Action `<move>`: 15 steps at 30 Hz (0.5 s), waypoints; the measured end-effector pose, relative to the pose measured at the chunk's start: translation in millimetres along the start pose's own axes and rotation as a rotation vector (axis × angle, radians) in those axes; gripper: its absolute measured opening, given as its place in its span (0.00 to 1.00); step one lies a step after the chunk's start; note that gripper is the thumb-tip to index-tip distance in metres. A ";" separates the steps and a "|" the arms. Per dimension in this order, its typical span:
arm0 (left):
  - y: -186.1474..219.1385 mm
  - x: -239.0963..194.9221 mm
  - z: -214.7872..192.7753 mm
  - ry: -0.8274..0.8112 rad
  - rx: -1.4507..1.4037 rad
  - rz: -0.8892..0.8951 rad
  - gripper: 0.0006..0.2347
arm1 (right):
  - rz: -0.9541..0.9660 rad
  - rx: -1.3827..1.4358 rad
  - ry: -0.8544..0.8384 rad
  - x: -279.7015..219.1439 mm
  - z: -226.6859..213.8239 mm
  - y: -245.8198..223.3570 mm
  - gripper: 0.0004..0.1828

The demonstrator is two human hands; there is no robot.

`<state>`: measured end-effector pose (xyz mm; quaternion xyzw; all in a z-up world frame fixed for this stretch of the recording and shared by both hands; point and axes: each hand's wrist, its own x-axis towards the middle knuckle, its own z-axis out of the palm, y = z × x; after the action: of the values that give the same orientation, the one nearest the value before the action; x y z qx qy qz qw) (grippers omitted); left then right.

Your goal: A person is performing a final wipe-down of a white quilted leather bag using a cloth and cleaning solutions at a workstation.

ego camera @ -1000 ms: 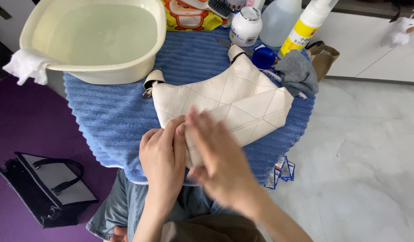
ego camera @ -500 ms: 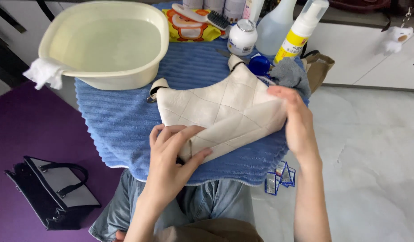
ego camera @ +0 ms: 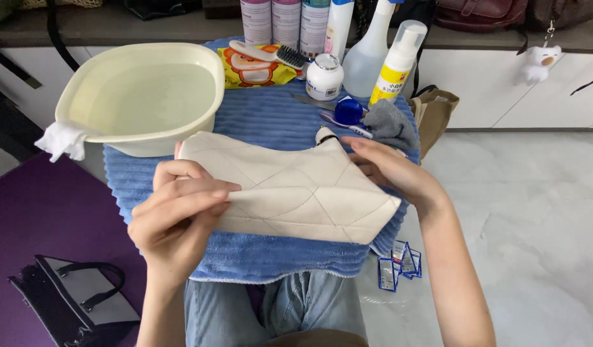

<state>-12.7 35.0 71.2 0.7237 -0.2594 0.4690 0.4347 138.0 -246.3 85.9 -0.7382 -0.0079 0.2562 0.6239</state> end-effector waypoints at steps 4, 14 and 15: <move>-11.4 9.0 2.6 -0.014 -0.109 0.041 0.06 | -0.110 0.033 -0.174 -10.0 8.0 -7.6 0.33; -31.1 35.8 42.5 -0.072 0.076 -0.047 0.04 | -0.513 0.491 0.264 -40.0 8.1 24.1 0.35; -26.7 34.0 48.5 -0.182 0.200 -0.039 0.06 | -0.599 0.486 0.317 -47.9 14.1 23.7 0.38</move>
<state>44.8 6.7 82.8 0.8078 -0.2357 0.4165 0.3442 83.7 -254.5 80.3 -0.5648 -0.0656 -0.0592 0.8205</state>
